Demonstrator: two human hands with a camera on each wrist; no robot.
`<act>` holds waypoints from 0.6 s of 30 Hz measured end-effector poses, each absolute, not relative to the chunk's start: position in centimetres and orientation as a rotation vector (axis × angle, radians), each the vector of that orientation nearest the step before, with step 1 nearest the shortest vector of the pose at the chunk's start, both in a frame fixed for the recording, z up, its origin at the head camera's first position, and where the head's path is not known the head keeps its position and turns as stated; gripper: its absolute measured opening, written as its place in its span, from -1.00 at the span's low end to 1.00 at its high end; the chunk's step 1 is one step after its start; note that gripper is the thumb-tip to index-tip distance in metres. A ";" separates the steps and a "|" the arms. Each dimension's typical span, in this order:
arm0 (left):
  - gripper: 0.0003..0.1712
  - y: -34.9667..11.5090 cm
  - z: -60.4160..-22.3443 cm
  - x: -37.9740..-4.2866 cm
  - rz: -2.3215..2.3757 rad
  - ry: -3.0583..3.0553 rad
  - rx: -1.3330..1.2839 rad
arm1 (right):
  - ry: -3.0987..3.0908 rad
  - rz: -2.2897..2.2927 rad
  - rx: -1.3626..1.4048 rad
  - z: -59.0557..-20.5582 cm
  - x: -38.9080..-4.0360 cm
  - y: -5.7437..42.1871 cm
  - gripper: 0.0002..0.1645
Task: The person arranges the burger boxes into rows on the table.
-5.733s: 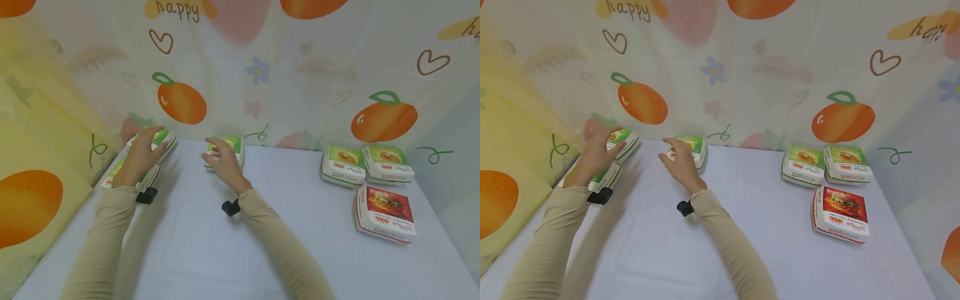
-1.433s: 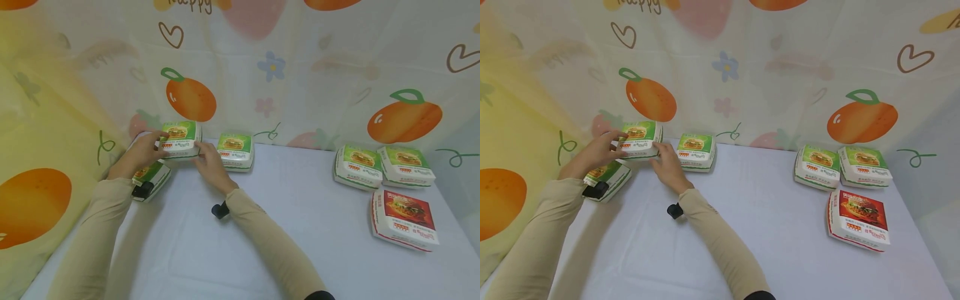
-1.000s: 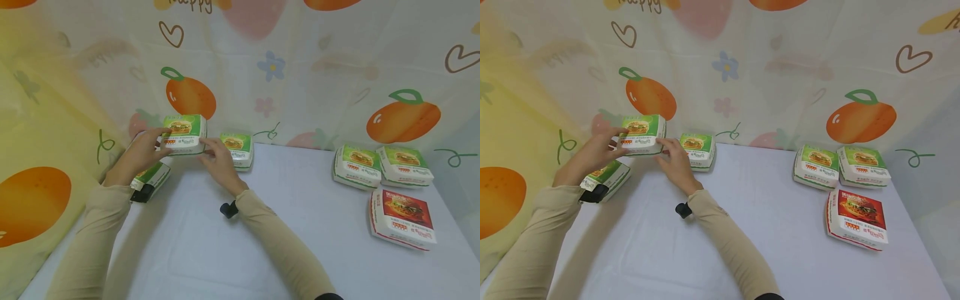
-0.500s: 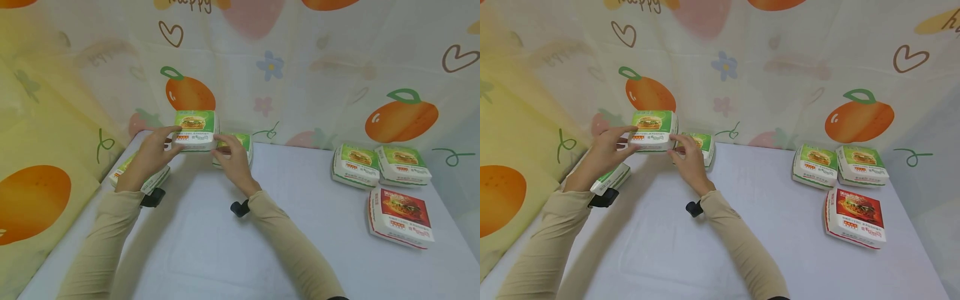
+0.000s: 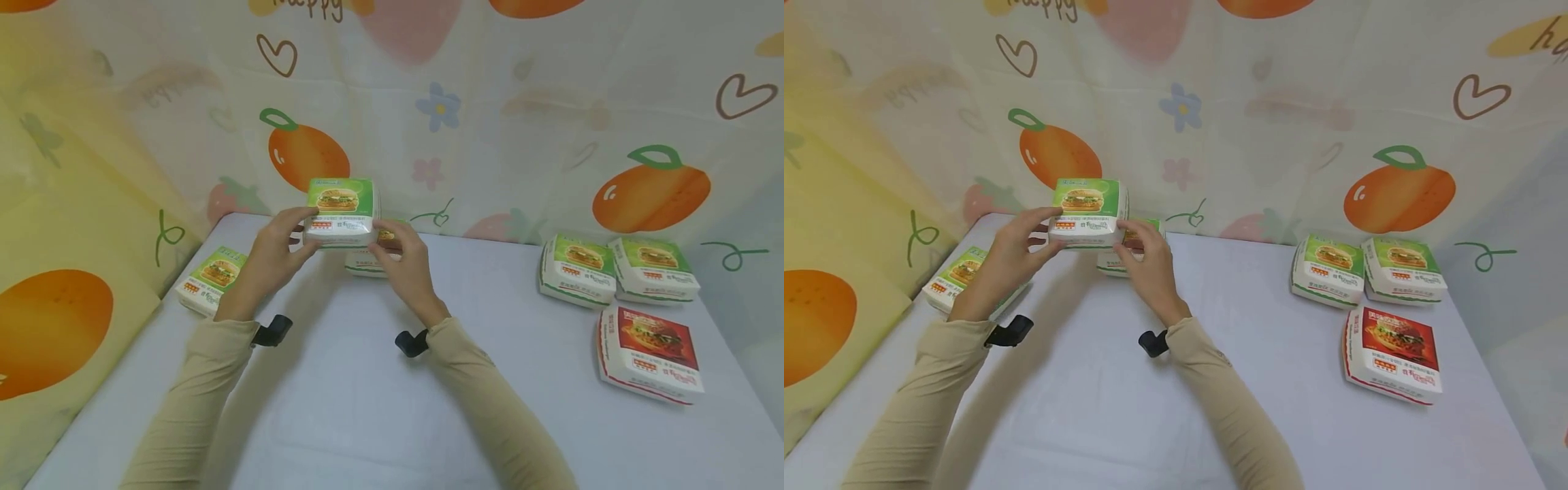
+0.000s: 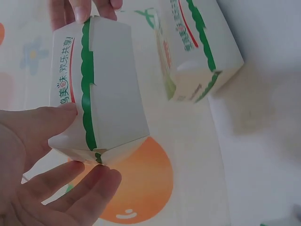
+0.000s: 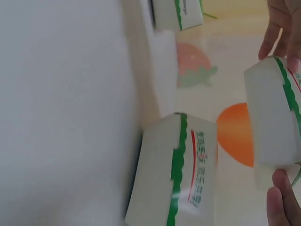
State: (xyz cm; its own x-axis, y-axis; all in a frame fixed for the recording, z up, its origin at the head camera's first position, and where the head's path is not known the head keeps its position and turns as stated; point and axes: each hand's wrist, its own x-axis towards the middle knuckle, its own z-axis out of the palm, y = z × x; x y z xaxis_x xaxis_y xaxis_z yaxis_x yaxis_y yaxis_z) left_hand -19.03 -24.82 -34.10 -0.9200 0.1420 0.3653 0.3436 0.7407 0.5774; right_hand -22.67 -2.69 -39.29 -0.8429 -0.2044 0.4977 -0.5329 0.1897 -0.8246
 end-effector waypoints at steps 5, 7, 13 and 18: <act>-0.36 -23.3 -34.7 -18.9 -1.010 -2.597 -0.403 | -2.174 1.676 0.692 -39.5 -22.4 -0.9 -0.53; -0.36 -22.6 -34.8 -18.9 -1.033 -2.582 -0.412 | -2.172 1.672 0.677 -39.6 -22.2 -0.2 -0.52; -0.33 -20.7 -35.5 -19.1 -1.076 -2.576 -0.419 | -2.152 1.663 0.656 -40.0 -21.8 1.9 -0.52; -0.34 -19.3 -36.0 -19.1 -1.108 -2.547 -0.447 | -2.142 1.650 0.634 -40.2 -21.3 3.2 -0.51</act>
